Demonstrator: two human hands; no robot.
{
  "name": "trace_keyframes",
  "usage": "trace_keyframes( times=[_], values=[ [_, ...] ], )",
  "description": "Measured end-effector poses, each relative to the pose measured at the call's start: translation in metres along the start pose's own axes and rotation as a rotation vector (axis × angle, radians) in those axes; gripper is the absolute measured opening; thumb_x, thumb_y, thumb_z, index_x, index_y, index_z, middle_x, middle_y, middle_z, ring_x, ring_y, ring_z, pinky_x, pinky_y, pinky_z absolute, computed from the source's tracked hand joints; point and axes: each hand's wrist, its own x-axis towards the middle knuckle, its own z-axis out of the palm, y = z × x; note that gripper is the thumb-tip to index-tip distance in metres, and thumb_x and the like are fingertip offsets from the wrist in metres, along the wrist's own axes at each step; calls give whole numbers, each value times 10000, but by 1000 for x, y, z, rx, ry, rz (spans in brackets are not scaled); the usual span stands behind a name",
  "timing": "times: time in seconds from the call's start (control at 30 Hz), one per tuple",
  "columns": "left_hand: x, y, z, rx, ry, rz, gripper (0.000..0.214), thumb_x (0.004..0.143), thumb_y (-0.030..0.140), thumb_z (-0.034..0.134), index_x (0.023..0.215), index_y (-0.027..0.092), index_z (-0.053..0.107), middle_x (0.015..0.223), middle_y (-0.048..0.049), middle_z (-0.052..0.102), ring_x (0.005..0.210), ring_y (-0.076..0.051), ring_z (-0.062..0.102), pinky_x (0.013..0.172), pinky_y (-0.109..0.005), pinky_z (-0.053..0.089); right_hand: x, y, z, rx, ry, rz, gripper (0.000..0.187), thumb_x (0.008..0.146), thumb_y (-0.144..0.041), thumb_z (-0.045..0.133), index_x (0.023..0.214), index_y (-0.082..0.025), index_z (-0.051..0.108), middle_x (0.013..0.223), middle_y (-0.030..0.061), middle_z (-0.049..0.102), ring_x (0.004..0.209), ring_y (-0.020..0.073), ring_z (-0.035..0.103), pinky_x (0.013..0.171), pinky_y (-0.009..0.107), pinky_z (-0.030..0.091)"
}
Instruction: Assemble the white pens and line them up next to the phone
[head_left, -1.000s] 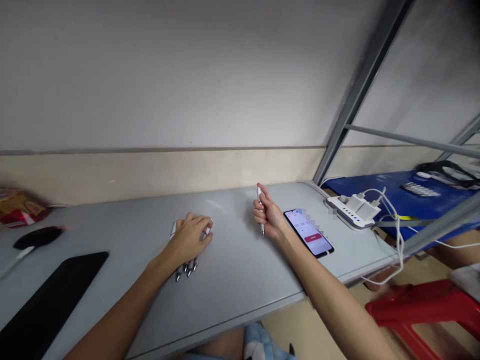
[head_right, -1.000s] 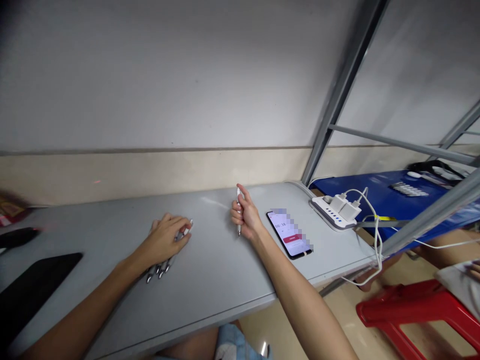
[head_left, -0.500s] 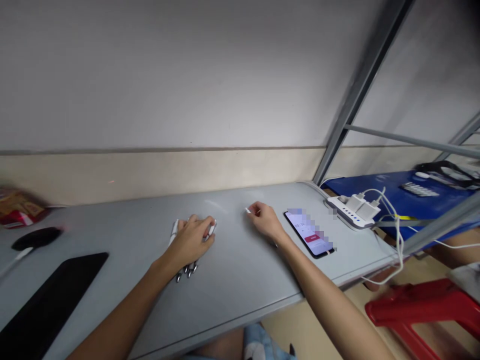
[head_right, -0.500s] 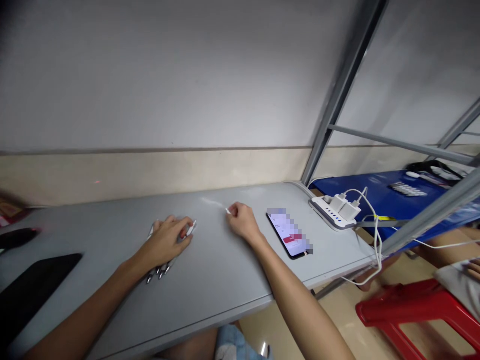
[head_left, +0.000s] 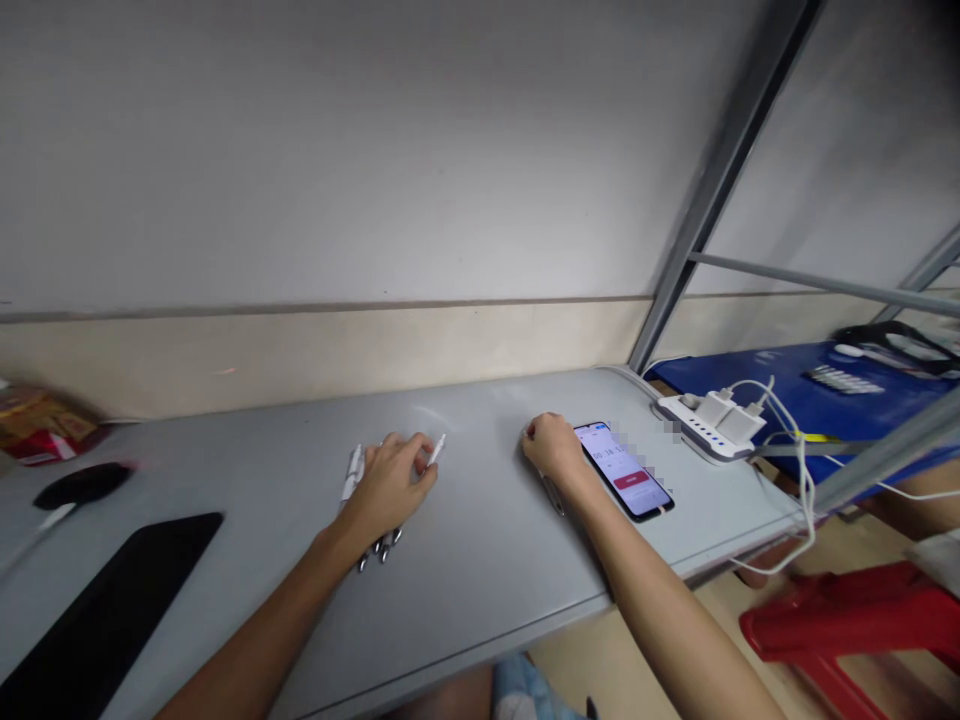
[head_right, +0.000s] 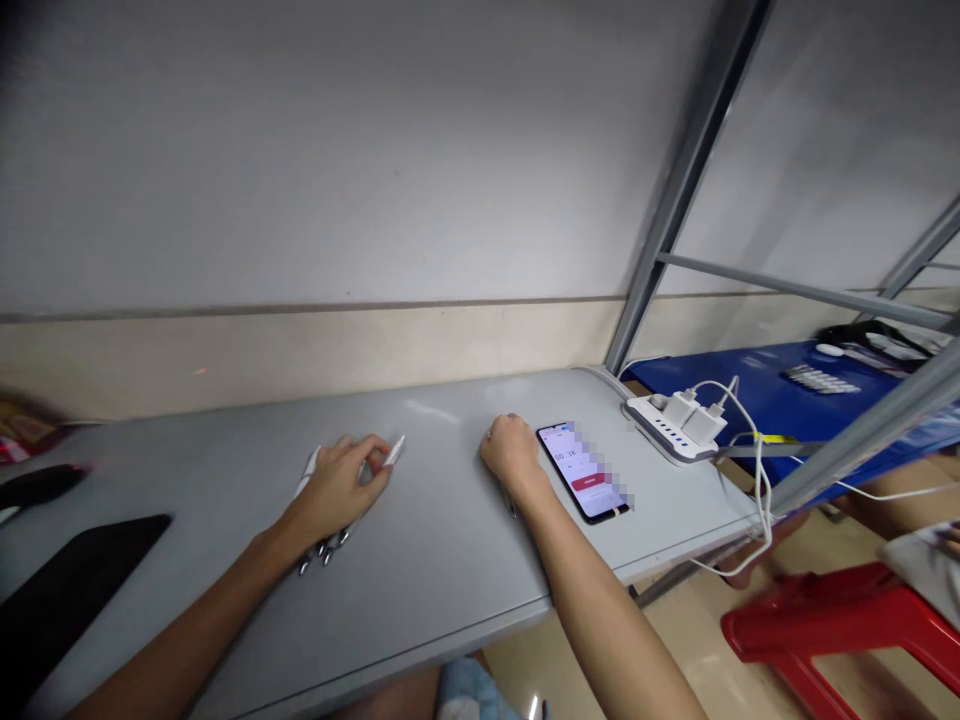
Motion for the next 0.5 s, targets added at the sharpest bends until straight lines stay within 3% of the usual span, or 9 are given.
trace_keyframes(
  times=[0.13, 0.23, 0.33, 0.43, 0.5],
  values=[
    [1, 5, -1, -217, 76, -51, 152, 835, 316, 517, 888, 209, 612, 828, -19, 678, 861, -201, 604, 767, -316, 430, -4, -3, -2, 30, 132, -111, 295, 825, -185, 509, 1042, -122, 699, 1052, 197, 622, 1002, 307, 569, 813, 395, 443],
    [1, 8, -1, -395, 35, -54, 197, 859, 345, 500, 919, 212, 632, 870, -20, 692, 836, -179, 631, 745, -290, 461, -12, -11, -4, 206, 202, -407, 407, 826, -228, 594, 1232, -198, 608, 1174, 143, 565, 1100, 274, 497, 937, 408, 412],
    [-1, 13, -2, -507, -64, -30, 247, 894, 370, 461, 975, 217, 637, 826, -7, 694, 758, -154, 637, 687, -262, 470, -21, -22, -4, 411, 99, -757, 539, 832, -326, 648, 1345, -271, 493, 1276, 94, 521, 1150, 219, 476, 970, 362, 406],
    [-3, 16, -4, -470, -138, -14, 294, 924, 398, 418, 1013, 220, 634, 687, 15, 655, 617, -137, 598, 596, -244, 444, -25, -30, 1, 492, -11, -901, 320, 899, -323, 565, 1205, -235, 597, 1126, 69, 634, 1050, 179, 543, 922, 314, 411],
    [-3, 15, -3, -374, -121, 37, 300, 933, 400, 408, 1014, 221, 634, 746, 1, 670, 671, -150, 608, 640, -263, 448, -24, -30, 3, 510, -35, -813, 213, 921, -295, 522, 1052, -199, 659, 962, 57, 677, 876, 154, 580, 807, 276, 423]
  ],
)
